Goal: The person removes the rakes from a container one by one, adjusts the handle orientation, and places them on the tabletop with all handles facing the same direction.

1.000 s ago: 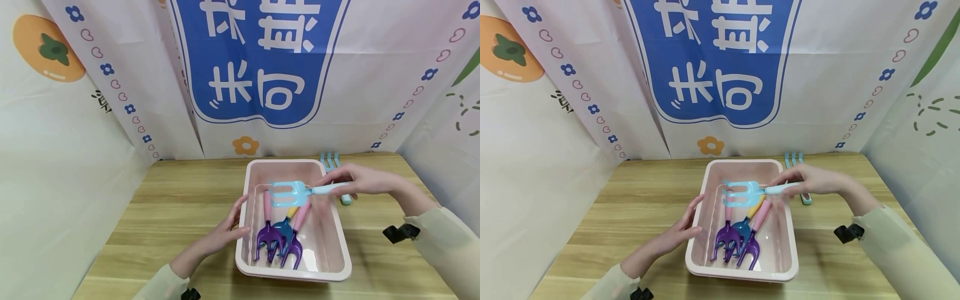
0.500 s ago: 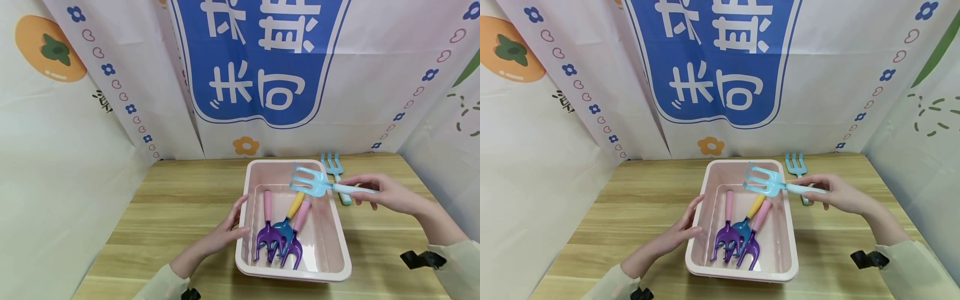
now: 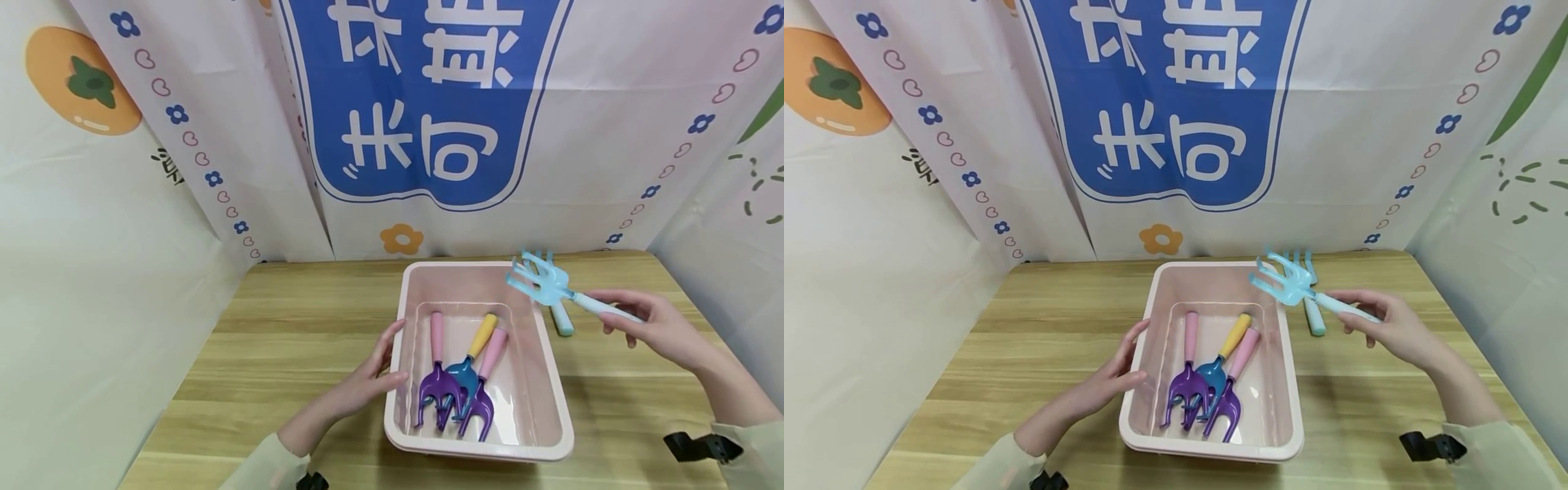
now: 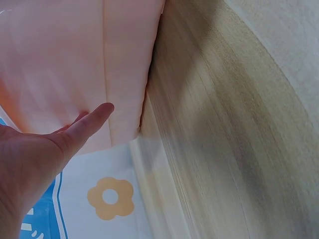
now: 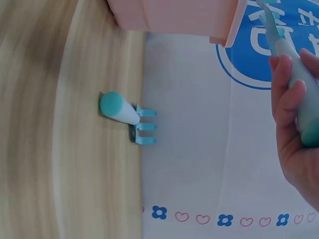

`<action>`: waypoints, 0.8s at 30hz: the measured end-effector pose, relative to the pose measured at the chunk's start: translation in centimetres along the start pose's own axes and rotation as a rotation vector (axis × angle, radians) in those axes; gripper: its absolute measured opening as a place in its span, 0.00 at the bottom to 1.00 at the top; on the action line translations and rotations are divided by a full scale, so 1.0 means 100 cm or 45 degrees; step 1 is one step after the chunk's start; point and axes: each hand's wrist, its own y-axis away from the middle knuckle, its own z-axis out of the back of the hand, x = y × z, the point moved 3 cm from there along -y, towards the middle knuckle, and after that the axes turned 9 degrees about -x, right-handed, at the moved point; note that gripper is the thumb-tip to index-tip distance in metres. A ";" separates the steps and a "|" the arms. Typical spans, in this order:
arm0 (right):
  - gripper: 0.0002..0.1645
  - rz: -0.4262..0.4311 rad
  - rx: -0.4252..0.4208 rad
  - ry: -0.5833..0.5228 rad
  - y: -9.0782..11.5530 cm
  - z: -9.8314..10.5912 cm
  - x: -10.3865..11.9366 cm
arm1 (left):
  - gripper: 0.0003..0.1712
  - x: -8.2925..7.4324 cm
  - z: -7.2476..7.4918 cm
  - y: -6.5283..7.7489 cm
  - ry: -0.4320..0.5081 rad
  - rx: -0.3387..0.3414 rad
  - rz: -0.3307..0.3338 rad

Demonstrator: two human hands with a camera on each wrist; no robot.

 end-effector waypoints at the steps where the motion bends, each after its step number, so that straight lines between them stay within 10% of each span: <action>1: 0.22 -0.007 -0.025 0.005 0.001 0.001 -0.003 | 0.46 0.000 0.000 0.000 -0.001 0.000 -0.002; 24: 0.23 -0.183 -0.513 -0.109 0.000 -0.005 -0.062 | 0.46 -0.003 -0.001 0.001 -0.002 -0.010 0.000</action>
